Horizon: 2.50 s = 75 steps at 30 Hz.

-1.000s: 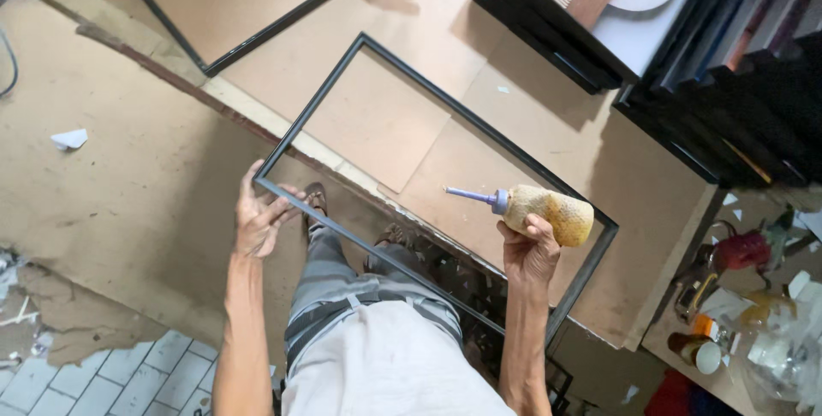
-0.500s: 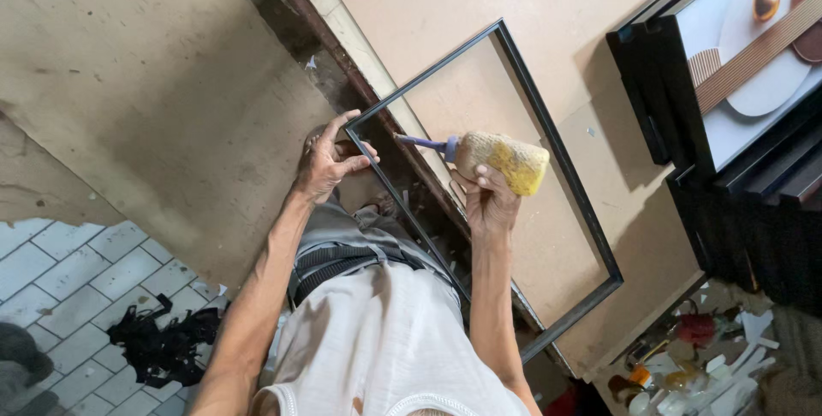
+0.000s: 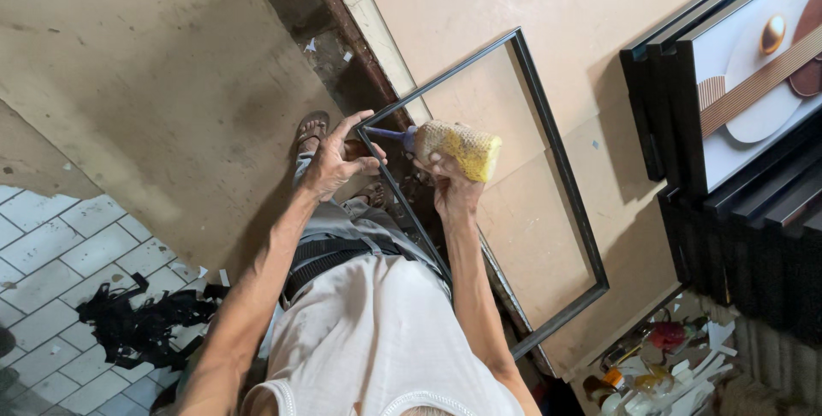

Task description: The person applies glue from a bottle along the inner edges of several black picture frames. They handle each frame one at a time, applying glue to the corners and sides, then placing the frame on a workbench.

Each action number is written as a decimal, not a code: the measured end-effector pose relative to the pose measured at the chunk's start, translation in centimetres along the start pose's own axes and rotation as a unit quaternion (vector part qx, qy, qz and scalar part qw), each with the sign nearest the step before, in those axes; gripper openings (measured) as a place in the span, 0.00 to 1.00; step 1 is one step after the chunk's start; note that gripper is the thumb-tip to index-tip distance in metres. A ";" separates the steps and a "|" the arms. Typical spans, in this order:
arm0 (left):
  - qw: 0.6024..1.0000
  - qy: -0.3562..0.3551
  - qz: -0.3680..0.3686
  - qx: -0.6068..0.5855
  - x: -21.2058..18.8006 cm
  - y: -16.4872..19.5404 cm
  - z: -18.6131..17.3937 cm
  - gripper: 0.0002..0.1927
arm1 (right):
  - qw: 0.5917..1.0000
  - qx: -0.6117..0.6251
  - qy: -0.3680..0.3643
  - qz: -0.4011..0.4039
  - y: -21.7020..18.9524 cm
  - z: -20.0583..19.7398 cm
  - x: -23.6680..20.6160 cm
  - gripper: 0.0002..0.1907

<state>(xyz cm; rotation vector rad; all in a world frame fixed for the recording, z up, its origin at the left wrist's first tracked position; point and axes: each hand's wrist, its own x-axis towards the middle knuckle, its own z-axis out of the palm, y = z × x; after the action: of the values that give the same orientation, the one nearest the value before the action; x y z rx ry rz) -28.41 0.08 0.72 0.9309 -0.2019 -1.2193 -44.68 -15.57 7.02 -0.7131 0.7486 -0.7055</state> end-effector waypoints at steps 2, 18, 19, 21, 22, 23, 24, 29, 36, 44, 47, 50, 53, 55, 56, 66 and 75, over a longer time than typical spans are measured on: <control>1.000 0.002 -0.006 0.007 -0.1 0.2 0.0 0.46 | 1.000 -0.021 -0.004 -0.008 0.3 0.5 -0.3 0.37; 0.999 0.004 0.004 0.047 -1.0 0.6 0.0 0.46 | 0.980 -0.165 -0.025 -0.112 -1.4 2.0 -1.4 0.34; 0.999 0.002 0.007 0.047 -1.0 0.5 0.1 0.45 | 0.978 -0.173 -0.011 -0.118 -1.7 1.8 -1.1 0.34; 0.999 -0.001 0.007 0.036 -1.1 0.5 0.1 0.45 | 0.980 -0.144 -0.013 -0.139 -2.3 1.5 -0.2 0.33; 1.000 -0.003 0.007 0.029 -1.1 0.6 0.2 0.44 | 0.980 -0.131 -0.014 -0.151 -2.7 1.2 0.3 0.33; 0.999 -0.004 0.004 0.035 -1.2 0.6 0.2 0.44 | 0.978 -0.139 0.001 -0.156 -3.3 0.9 0.8 0.33; 0.999 -0.002 0.003 0.042 -1.2 0.7 0.2 0.44 | 0.976 -0.147 0.014 -0.161 -3.8 0.6 1.3 0.33; 0.996 0.012 -0.012 0.089 -1.3 0.8 -0.2 0.44 | 0.962 -0.178 0.014 -0.207 -6.0 -0.7 5.2 0.31; 0.999 0.000 -0.005 0.049 -1.0 0.0 -0.5 0.45 | 0.945 -0.186 0.046 -0.263 -9.2 -2.2 10.0 0.25; 0.997 0.007 0.015 0.081 -0.7 0.2 -0.7 0.45 | 0.879 -0.325 0.076 -0.340 -12.6 -1.2 12.9 0.26; 0.997 0.005 0.025 0.072 -0.7 0.4 -0.6 0.44 | 0.800 -0.449 0.045 -0.395 -12.1 -0.5 12.4 0.29; 0.998 0.009 0.037 0.051 -0.7 0.7 -0.3 0.44 | 0.774 -0.480 0.000 -0.412 -11.4 -0.2 11.2 0.32; 0.998 0.023 0.031 0.040 -0.8 1.1 -0.1 0.44 | 0.752 -0.516 0.001 -0.410 -11.3 -1.2 9.1 0.31; 0.997 0.038 0.017 0.065 -0.8 1.3 -0.2 0.44 | 0.743 -0.527 0.013 -0.412 -11.8 -2.6 7.4 0.31; 0.998 0.036 0.018 0.055 -0.9 1.4 -0.3 0.44 | 0.755 -0.516 0.020 -0.405 -12.1 -3.5 6.4 0.31; 0.997 0.013 0.010 0.070 -1.2 3.0 -2.8 0.43 | 0.749 -0.498 0.166 -0.405 -14.8 -13.8 -5.4 0.32; 0.997 0.025 0.004 0.070 -1.5 4.5 -4.5 0.31 | 0.691 -0.520 0.319 -0.387 -18.0 -24.7 -17.9 0.32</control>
<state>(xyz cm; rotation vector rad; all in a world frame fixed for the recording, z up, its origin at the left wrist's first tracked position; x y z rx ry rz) -23.10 3.82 1.49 1.0796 -0.2536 -1.1852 -79.17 -19.47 14.01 -1.9642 1.5622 -1.3421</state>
